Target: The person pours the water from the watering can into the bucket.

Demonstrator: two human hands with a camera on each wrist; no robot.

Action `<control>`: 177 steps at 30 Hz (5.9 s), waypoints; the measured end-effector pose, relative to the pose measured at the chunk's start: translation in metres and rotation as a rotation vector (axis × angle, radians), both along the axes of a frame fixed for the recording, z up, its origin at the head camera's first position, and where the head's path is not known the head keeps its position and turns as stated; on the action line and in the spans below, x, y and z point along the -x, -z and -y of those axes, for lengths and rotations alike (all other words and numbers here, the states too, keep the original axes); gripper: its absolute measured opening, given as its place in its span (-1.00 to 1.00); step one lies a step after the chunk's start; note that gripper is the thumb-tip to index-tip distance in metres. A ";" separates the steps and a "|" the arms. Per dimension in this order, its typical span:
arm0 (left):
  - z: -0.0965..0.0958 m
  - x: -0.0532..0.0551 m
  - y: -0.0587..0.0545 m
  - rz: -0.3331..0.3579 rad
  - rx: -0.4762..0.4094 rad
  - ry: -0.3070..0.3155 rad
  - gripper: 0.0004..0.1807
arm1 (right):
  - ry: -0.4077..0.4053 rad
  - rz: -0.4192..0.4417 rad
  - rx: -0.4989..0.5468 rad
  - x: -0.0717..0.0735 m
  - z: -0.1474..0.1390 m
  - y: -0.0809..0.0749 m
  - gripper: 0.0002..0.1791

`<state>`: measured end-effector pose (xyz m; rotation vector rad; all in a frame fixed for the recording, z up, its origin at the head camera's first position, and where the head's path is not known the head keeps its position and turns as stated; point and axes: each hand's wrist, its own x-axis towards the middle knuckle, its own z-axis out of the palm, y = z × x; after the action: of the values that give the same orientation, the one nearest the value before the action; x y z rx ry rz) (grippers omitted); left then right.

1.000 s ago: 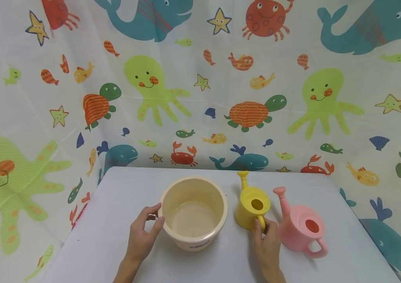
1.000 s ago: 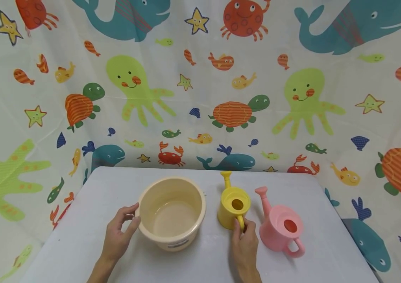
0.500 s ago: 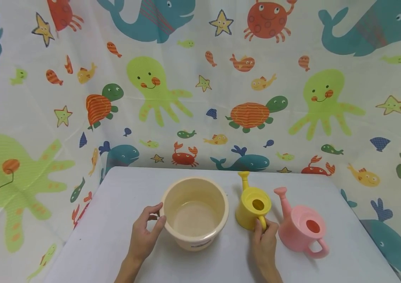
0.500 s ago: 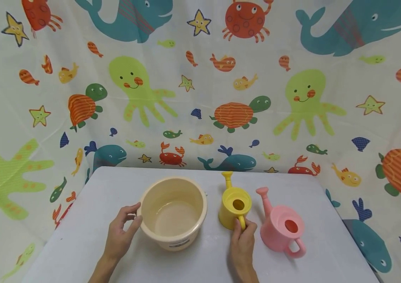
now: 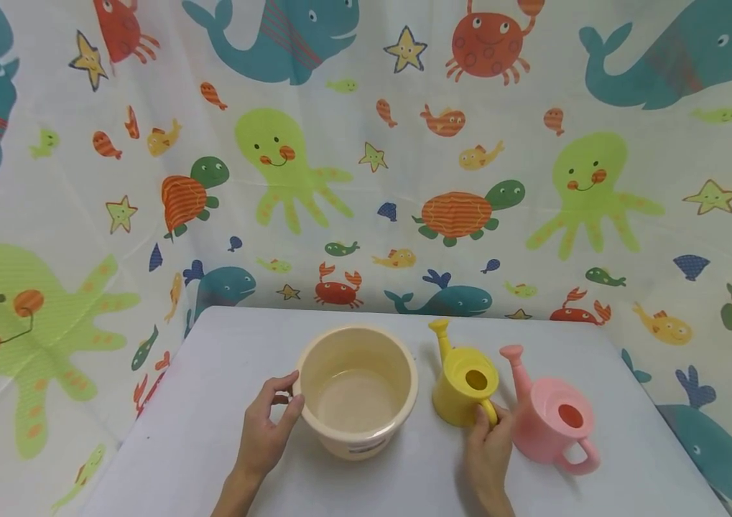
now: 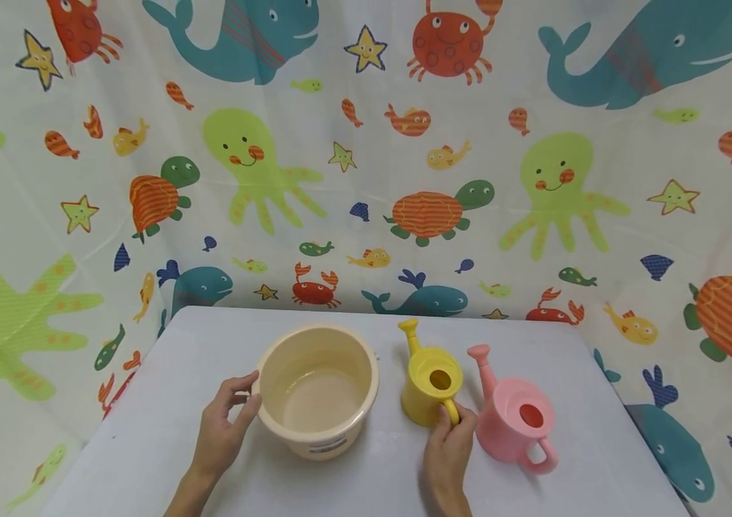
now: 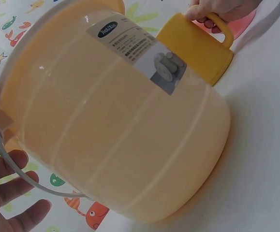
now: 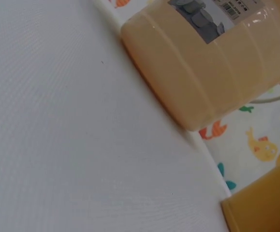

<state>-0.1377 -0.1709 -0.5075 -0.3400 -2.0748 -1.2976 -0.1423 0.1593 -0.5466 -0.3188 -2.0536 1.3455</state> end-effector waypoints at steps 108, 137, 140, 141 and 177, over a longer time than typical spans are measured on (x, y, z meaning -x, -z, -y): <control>-0.011 -0.010 -0.002 0.140 -0.267 0.084 -0.76 | -0.235 -0.366 -0.100 -0.040 -0.019 -0.103 -0.74; -0.014 -0.009 -0.001 0.131 -0.293 0.088 -0.75 | -0.333 -0.314 -0.163 -0.037 -0.032 -0.118 -0.72; -0.014 -0.010 -0.001 0.133 -0.298 0.091 -0.75 | -0.336 -0.309 -0.189 -0.036 -0.032 -0.120 -0.73; -0.014 -0.010 0.000 0.135 -0.301 0.093 -0.75 | -0.339 -0.309 -0.192 -0.036 -0.032 -0.120 -0.73; -0.014 -0.009 0.002 0.142 -0.305 0.095 -0.75 | -0.414 -0.290 -0.292 -0.027 -0.036 -0.139 -0.77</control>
<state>-0.1287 -0.1571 -0.5092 -0.2176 -1.9533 -1.7117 -0.1157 0.1957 -0.4077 0.4266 -2.0925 1.2063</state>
